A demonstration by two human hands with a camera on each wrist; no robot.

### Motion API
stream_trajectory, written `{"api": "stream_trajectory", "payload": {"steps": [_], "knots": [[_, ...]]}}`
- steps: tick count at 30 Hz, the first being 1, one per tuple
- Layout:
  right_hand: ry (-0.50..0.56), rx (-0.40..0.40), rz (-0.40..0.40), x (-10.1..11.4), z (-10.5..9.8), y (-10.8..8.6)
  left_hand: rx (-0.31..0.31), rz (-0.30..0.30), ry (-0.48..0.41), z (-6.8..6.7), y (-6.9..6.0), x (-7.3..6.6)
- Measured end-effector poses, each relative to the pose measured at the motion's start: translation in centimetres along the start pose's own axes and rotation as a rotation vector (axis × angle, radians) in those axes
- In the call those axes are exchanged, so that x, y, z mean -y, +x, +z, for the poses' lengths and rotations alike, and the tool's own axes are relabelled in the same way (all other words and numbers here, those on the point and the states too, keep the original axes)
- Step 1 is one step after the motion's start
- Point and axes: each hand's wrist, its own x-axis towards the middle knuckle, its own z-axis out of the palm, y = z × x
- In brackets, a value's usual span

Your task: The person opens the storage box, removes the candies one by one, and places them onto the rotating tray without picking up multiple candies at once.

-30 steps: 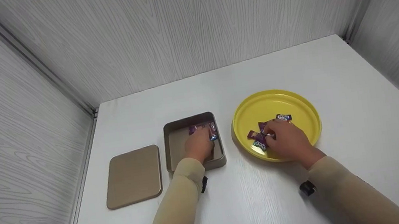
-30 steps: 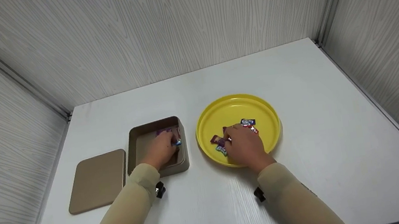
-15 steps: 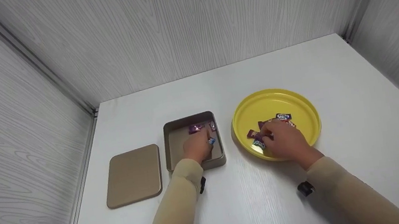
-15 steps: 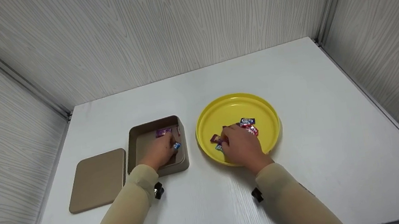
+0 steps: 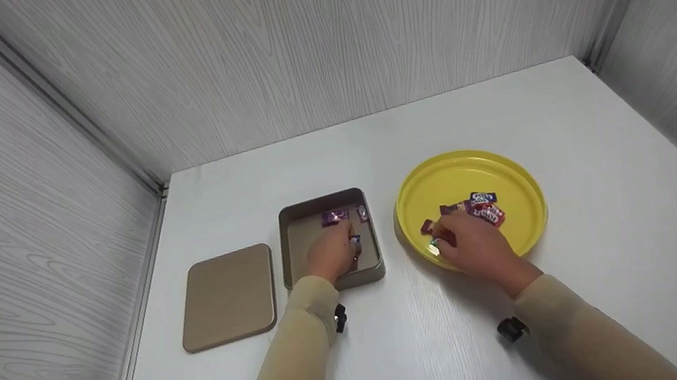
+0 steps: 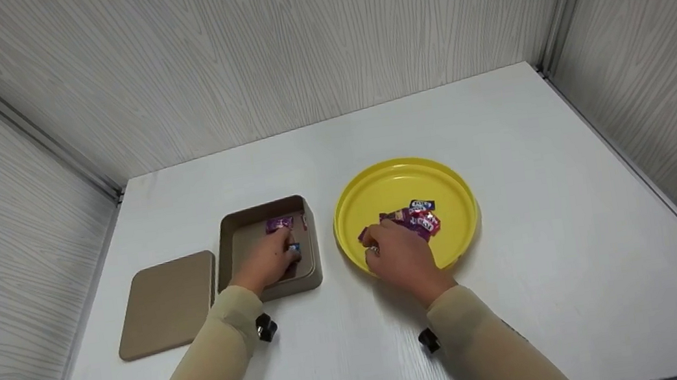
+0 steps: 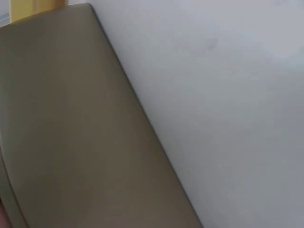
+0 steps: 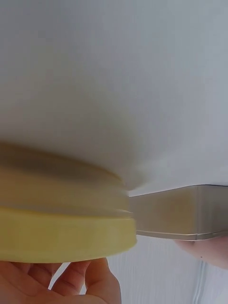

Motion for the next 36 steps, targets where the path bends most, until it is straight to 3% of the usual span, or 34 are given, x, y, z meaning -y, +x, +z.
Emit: {"api": "stream_trajectory", "payload": {"steps": [4, 10, 17, 21, 26, 32, 36], "knots": [[0.02, -0.01, -0.004, 0.6, 0.5, -0.1, -0.044, 0.001, -0.057, -0.2, -0.5, 0.3], [0.027, 0.017, -0.019, 1.9, 1.1, 0.1, -0.163, -0.009, -0.146, -0.1, -2.0, 0.2], [0.073, 0.033, -0.04, 3.8, 1.1, -0.2, -0.271, 0.046, -0.328, -0.8, -4.2, -2.3], [0.107, -0.004, -0.067, 4.8, 1.2, -0.6, -0.27, 0.091, -0.454, -1.0, -5.4, -4.7], [0.076, -0.05, -0.112, 5.5, 1.6, -1.0, -0.24, 0.133, -0.508, -0.6, -6.3, -6.8], [0.013, -0.093, -0.146, 5.5, 2.0, -0.9, -0.216, 0.168, -0.482, 0.3, -6.8, -7.5], [0.022, -0.058, -0.108, 4.8, 1.8, -0.9, -0.2, 0.203, -0.457, 0.8, -6.8, -7.4]]}}
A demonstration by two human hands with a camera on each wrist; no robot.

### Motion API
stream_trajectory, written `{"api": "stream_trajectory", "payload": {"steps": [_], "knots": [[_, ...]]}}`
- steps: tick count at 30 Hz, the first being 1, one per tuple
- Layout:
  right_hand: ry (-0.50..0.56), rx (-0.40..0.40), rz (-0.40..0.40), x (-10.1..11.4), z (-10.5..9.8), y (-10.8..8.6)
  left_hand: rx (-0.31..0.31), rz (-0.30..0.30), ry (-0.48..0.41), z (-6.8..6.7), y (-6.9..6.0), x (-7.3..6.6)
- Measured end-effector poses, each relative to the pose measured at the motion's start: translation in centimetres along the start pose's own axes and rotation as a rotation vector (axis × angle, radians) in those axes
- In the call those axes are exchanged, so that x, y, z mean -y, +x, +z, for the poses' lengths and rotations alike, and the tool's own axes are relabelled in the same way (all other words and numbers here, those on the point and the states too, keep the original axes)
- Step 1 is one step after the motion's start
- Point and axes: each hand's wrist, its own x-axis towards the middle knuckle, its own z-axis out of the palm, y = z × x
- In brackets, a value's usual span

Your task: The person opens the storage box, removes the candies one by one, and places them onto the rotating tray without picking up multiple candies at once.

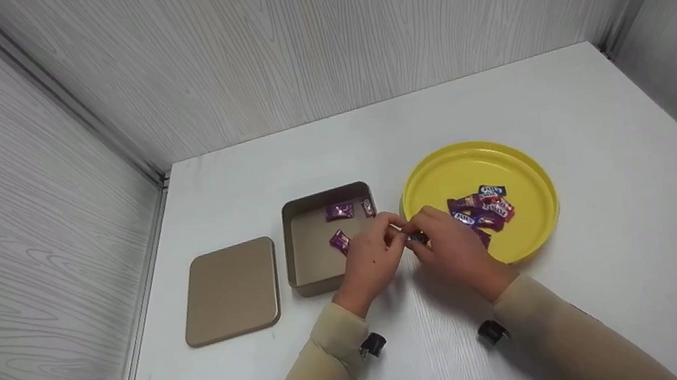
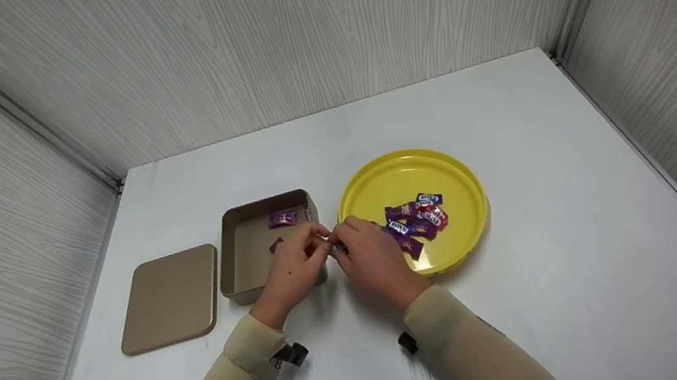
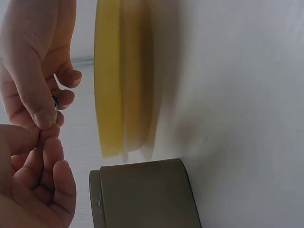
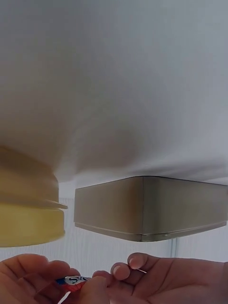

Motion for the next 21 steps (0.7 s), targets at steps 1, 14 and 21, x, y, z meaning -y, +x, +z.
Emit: {"api": "stream_trajectory", "payload": {"steps": [1, 14, 21], "knots": [[0.004, 0.011, 0.009, -0.3, -0.1, 0.0, 0.01, 0.006, 0.004, 0.1, 0.0, 0.1], [-0.086, 0.106, 0.068, -5.4, -2.0, -0.1, 0.015, -0.016, 0.067, -0.4, -0.1, 1.3], [-0.136, 0.107, 0.086, -6.4, -2.1, -0.5, -0.027, -0.04, 0.098, -0.8, 0.2, 2.1]]}}
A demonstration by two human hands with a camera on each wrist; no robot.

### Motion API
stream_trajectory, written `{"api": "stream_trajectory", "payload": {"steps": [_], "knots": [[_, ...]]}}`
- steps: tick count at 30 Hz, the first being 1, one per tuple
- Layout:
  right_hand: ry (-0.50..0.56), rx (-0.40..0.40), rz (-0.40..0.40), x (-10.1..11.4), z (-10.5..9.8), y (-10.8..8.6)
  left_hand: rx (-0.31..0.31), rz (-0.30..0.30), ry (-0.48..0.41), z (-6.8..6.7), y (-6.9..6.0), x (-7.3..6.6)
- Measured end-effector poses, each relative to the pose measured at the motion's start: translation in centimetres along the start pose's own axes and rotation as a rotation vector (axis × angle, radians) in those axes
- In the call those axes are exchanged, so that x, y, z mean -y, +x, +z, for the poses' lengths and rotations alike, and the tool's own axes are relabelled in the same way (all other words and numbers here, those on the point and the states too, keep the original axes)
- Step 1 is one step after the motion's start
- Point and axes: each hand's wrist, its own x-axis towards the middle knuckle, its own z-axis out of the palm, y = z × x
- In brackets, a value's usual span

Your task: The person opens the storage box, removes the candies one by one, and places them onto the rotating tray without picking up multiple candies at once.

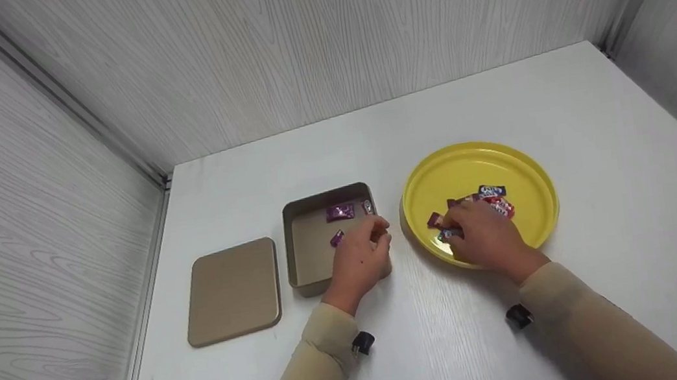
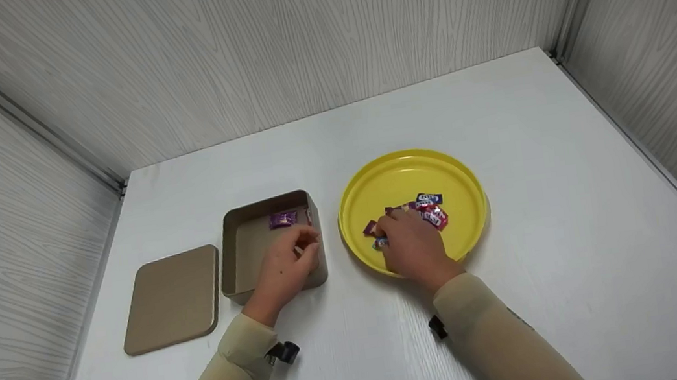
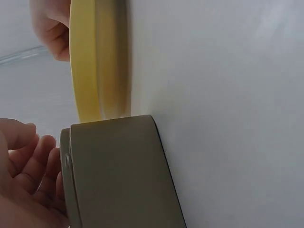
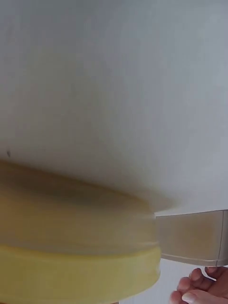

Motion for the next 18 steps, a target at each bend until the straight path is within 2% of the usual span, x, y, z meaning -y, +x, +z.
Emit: {"api": "stream_trajectory", "payload": {"steps": [4, 8, 12, 18], "knots": [[0.003, -0.03, -0.012, -0.2, 0.1, -0.1, -0.037, -0.025, 0.046, -0.5, 0.3, 1.1], [0.011, -0.061, -0.016, -0.1, -0.3, -0.1, -0.04, -0.099, 0.1, -1.6, 0.8, 2.0], [0.018, -0.066, -0.012, 0.1, -0.5, -0.2, -0.004, -0.179, 0.157, -2.5, 1.4, 3.0], [0.019, -0.065, -0.009, 0.3, -0.6, -0.5, 0.074, -0.246, 0.278, -3.0, 1.8, 4.3]]}}
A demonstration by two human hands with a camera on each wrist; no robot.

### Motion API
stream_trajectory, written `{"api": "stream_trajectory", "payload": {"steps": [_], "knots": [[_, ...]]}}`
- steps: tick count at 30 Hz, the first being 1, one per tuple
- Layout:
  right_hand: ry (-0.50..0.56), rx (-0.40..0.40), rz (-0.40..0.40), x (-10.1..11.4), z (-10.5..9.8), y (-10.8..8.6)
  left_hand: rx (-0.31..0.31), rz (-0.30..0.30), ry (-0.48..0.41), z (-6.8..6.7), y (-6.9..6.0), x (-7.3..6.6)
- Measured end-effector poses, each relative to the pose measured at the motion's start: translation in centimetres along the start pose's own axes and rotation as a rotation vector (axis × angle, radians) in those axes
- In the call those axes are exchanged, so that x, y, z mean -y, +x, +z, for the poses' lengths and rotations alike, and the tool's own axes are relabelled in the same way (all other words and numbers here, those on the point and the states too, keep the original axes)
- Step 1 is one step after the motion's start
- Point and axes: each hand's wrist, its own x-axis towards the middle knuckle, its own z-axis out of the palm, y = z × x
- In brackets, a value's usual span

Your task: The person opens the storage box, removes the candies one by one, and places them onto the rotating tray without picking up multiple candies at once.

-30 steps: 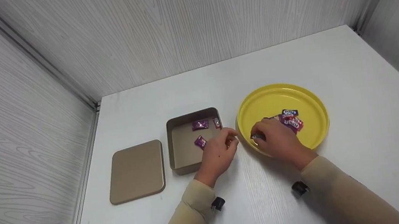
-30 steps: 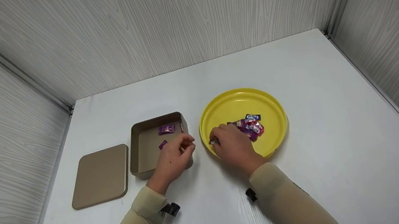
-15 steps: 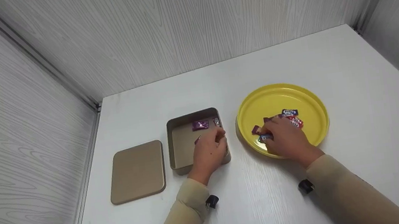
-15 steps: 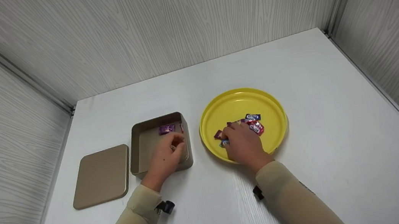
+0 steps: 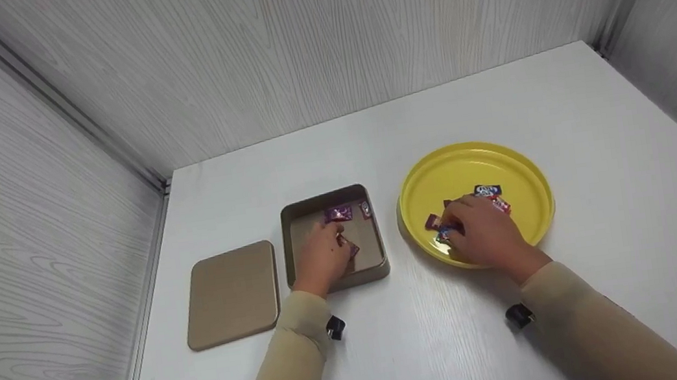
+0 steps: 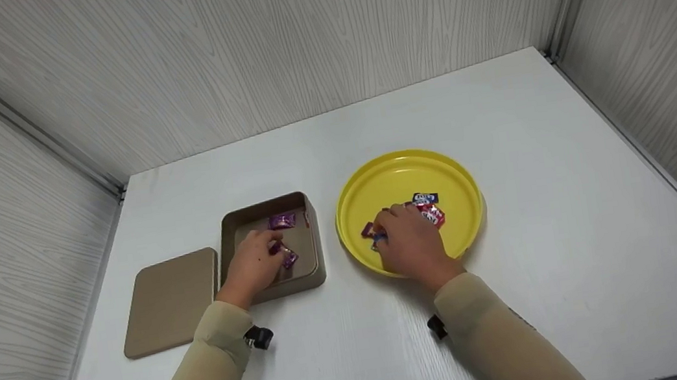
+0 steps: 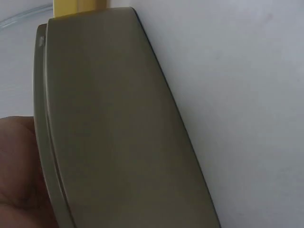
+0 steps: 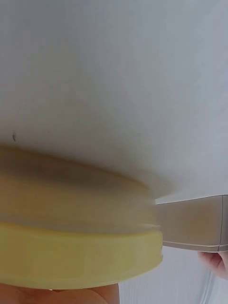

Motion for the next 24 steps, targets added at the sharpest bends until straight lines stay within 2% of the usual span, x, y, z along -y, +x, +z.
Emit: {"api": "stream_trajectory", "payload": {"steps": [4, 8, 17, 24], "knots": [[0.005, -0.001, 0.001, 0.0, 0.1, 0.0, 0.037, -0.024, 0.048, 0.2, 0.1, 0.7], [0.005, -0.01, -0.011, 0.0, 0.2, 0.0, 0.038, -0.029, 0.084, 0.3, 0.2, 1.0], [0.027, 0.0, 0.008, 0.3, -0.1, -0.3, -0.009, 0.056, 0.224, 0.8, 0.7, 0.7], [0.034, -0.008, -0.007, 0.1, -0.1, -0.4, 0.011, 0.034, 0.287, 1.2, 1.1, 0.4]]}}
